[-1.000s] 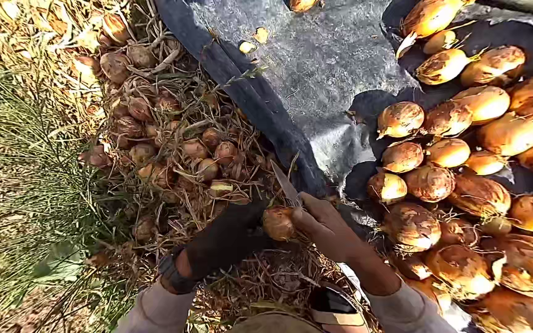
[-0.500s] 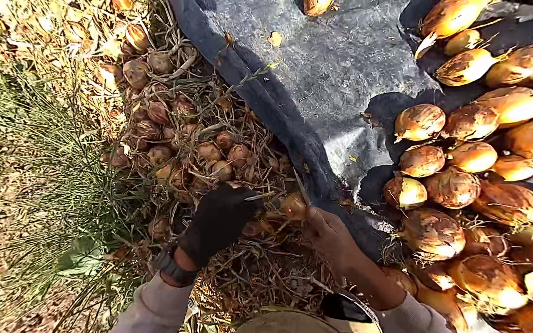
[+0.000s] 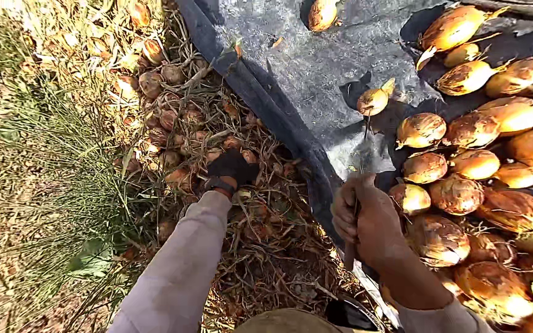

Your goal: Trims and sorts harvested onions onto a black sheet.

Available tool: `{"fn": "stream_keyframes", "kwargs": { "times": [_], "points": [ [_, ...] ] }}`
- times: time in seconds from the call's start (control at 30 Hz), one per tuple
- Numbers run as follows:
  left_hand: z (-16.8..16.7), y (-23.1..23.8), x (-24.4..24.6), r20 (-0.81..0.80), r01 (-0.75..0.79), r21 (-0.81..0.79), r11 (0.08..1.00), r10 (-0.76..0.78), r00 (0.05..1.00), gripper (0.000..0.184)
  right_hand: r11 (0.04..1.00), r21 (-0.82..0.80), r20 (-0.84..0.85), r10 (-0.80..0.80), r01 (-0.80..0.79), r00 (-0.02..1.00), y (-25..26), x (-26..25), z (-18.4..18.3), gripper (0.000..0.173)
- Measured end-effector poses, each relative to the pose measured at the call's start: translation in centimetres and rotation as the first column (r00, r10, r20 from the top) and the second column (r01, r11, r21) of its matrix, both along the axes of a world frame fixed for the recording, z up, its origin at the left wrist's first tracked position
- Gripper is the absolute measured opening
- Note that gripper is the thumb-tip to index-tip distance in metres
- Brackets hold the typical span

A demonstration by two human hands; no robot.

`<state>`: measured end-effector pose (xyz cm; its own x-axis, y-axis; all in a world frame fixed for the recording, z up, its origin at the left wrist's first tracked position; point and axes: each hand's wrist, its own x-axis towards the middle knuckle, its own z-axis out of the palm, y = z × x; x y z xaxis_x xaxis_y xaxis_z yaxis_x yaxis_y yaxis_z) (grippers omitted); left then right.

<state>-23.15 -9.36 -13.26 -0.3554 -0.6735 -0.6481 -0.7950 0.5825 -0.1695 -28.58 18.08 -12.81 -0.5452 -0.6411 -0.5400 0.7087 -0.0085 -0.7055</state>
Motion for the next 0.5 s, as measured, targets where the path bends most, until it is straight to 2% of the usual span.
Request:
{"fn": "stream_keyframes", "kwargs": {
  "times": [0.07, 0.13, 0.17, 0.23, 0.27, 0.33, 0.4, 0.47, 0.5],
  "points": [
    [-0.9, -0.6, 0.5, -0.08, 0.038, 0.003, 0.999, -0.037, 0.996, 0.065, 0.996, 0.046, 0.052, 0.068, -0.07, 0.996, -0.2, 1.2, -1.0, 0.057],
    [-2.4, -1.4, 1.3, -0.258, 0.09, 0.093, 0.992, -0.064, 0.964, 0.081, 0.99, 0.083, 0.037, 0.111, -0.114, 0.993, -0.3, 1.9, -1.6, 0.054],
    [-1.8, -0.8, 1.8, -0.389, 0.076, 0.233, 0.969, 0.021, 0.921, 0.087, 0.985, 0.108, 0.018, 0.133, -0.134, 0.991, -0.3, 2.1, -1.9, 0.052],
    [1.0, 2.3, 3.0, -0.539, 0.057, 0.519, 0.853, 0.275, 0.796, 0.089, 0.969, 0.16, -0.033, 0.198, -0.19, 0.98, -0.2, 2.7, -2.6, 0.049],
    [2.2, 3.8, 3.6, -0.56, 0.072, 0.601, 0.796, 0.355, 0.749, 0.09, 0.956, 0.187, -0.06, 0.243, -0.228, 0.968, -0.2, 2.8, -2.9, 0.051],
    [4.0, 5.4, 4.3, -0.591, 0.146, 0.631, 0.762, 0.351, 0.727, 0.088, 0.936, 0.222, -0.12, 0.304, -0.273, 0.945, -0.6, 2.6, -3.1, 0.054],
    [5.6, 5.8, 5.2, -0.575, 0.193, 0.622, 0.759, 0.275, 0.771, 0.086, 0.928, 0.213, -0.182, 0.346, -0.306, 0.92, -0.8, 2.2, -2.6, 0.058],
    [6.9, 5.2, 5.8, -0.534, 0.231, 0.639, 0.734, 0.207, 0.82, 0.075, 0.925, 0.179, -0.243, 0.372, -0.336, 0.896, -0.9, 1.8, -2.0, 0.064],
    [7.5, 4.7, 6.1, -0.514, 0.237, 0.67, 0.703, 0.209, 0.832, 0.07, 0.926, 0.149, -0.262, 0.375, -0.347, 0.889, -0.8, 1.6, -1.8, 0.06]
  ]
}}
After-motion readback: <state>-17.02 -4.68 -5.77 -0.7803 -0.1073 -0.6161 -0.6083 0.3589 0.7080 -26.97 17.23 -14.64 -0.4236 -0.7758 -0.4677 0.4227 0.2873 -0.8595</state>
